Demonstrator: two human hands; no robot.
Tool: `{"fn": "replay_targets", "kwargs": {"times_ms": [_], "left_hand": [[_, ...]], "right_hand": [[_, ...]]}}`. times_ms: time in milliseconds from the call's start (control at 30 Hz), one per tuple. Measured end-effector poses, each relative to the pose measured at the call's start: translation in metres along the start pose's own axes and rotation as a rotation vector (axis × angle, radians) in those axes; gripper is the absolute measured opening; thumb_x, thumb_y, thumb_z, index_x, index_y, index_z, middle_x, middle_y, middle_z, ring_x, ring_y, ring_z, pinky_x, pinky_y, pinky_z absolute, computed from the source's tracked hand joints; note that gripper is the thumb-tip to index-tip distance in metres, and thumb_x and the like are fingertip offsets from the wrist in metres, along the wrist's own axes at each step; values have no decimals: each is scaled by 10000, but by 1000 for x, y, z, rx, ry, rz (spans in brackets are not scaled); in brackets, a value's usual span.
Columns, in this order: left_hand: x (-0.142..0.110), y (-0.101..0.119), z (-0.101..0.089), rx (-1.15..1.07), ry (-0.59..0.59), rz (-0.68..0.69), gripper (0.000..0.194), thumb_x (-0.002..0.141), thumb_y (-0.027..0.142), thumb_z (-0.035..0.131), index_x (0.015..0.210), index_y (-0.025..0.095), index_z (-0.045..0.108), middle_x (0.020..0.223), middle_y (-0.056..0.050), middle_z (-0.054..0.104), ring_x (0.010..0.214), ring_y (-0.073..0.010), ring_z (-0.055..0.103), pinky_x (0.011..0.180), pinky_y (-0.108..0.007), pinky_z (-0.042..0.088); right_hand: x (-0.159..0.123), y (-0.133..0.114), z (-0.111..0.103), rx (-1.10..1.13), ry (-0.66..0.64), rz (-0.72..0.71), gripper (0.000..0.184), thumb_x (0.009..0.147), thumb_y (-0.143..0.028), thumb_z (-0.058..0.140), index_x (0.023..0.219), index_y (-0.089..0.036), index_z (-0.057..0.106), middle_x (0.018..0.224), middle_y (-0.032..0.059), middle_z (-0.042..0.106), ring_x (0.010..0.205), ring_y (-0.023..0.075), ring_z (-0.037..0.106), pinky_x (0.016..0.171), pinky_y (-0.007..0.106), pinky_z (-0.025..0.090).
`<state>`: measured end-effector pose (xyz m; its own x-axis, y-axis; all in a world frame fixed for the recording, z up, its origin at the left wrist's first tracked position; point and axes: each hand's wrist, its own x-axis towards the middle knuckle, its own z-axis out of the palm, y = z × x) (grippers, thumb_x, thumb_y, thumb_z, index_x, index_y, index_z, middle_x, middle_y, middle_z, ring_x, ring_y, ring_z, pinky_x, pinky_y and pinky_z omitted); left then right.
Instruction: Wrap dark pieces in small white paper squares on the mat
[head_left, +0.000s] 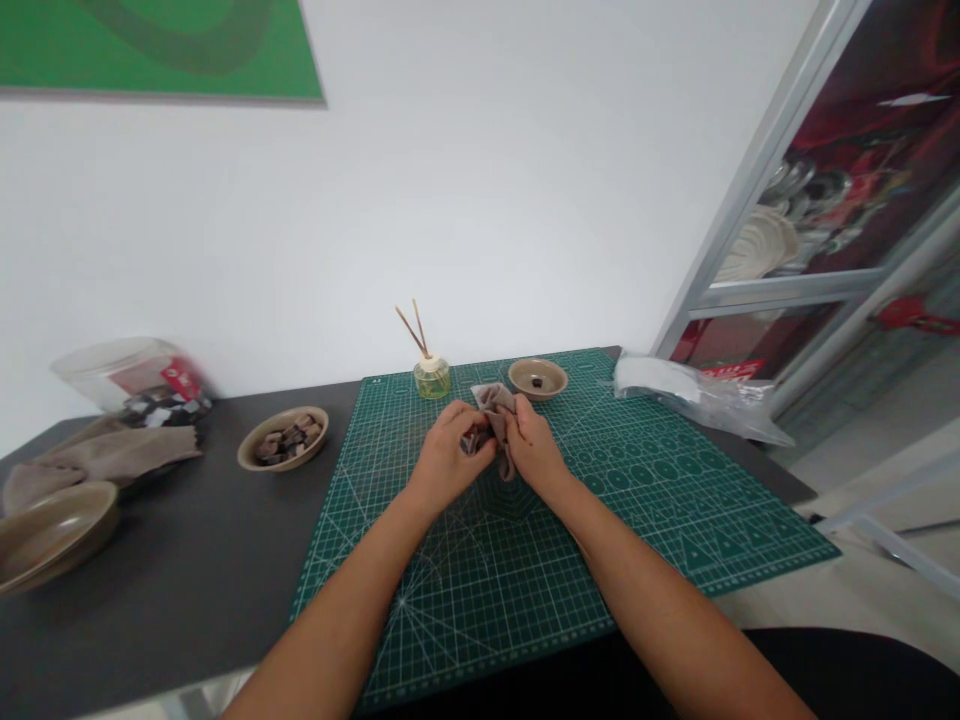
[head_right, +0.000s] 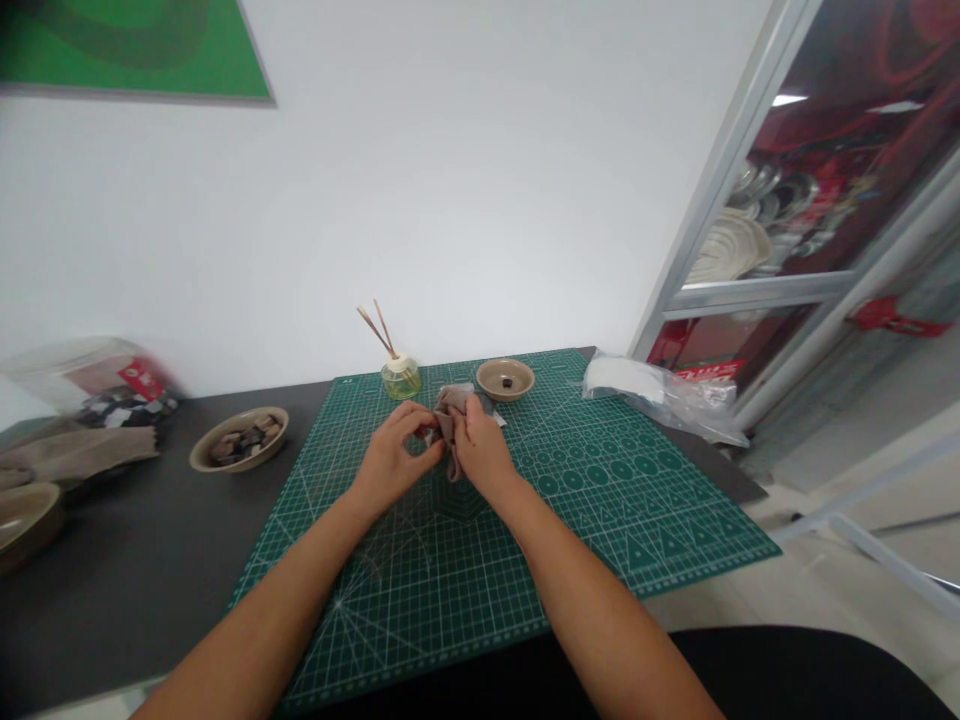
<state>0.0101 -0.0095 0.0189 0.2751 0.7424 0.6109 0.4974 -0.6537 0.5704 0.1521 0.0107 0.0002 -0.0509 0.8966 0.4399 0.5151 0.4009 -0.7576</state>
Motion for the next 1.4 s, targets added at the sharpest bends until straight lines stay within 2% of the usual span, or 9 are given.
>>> {"fn": "replay_targets", "kwargs": {"times_ms": [233,367,467,600,767,933,1167,1267,1400], "left_hand": [[4,-11,-16,-149,52,-61,141,763,158,591,891,190,639,848,-15,552,733,-122,512,708,-271,444],[5,-15,-16,-197,20,-79,146,762,182,610,903,196,646,863,-17,547,755,-122,510,725,-267,435],[5,-15,-16,-247,7,-130,144,751,229,626,888,190,652,861,-21,552,766,-127,511,734,-270,431],[6,-18,-14,-415,-64,-354,186,730,318,638,847,175,655,789,-13,581,744,-135,533,699,-263,425],[8,-25,-14,-708,-95,-581,271,710,410,642,736,141,664,648,-3,582,606,-104,489,616,-243,387],[7,-26,-15,-845,-172,-647,277,667,392,697,702,118,674,663,-23,605,608,-97,492,608,-236,385],[5,-29,-13,-843,-229,-664,293,667,404,698,682,115,659,632,-8,587,587,-88,479,594,-230,374],[5,-30,-8,-705,-246,-631,320,702,444,649,695,124,653,638,-9,589,594,-105,495,611,-247,395],[5,-36,1,-213,-143,-505,296,799,409,539,858,141,649,783,-39,624,720,-161,561,710,-306,447]], "right_hand": [[1,0,-66,-434,122,39,264,920,-375,293,953,-185,473,737,75,630,659,229,591,585,286,371],[5,15,-112,-768,82,222,344,932,-392,271,1024,-141,487,750,121,638,657,260,600,594,319,382],[12,29,-125,-841,20,249,381,912,-418,338,1013,-100,522,829,179,643,746,294,606,663,379,417],[17,22,-110,-660,109,-116,249,832,-293,516,1006,-130,588,1036,178,616,989,308,542,863,450,394],[18,-14,-61,-145,-193,-316,216,849,-186,464,962,-212,646,978,60,664,957,216,573,866,394,419],[14,-25,-28,51,-291,-254,204,852,-195,476,929,-194,665,931,58,669,915,189,580,841,353,421],[2,-16,-18,207,-257,-144,151,813,-260,549,902,-178,638,884,44,625,809,163,567,715,291,441],[0,-7,-15,210,-214,-113,141,800,-269,555,884,-190,635,880,39,636,810,165,566,739,298,438],[7,17,-16,243,-63,86,192,800,-308,514,893,-177,620,846,43,653,771,178,584,731,325,450]]}}
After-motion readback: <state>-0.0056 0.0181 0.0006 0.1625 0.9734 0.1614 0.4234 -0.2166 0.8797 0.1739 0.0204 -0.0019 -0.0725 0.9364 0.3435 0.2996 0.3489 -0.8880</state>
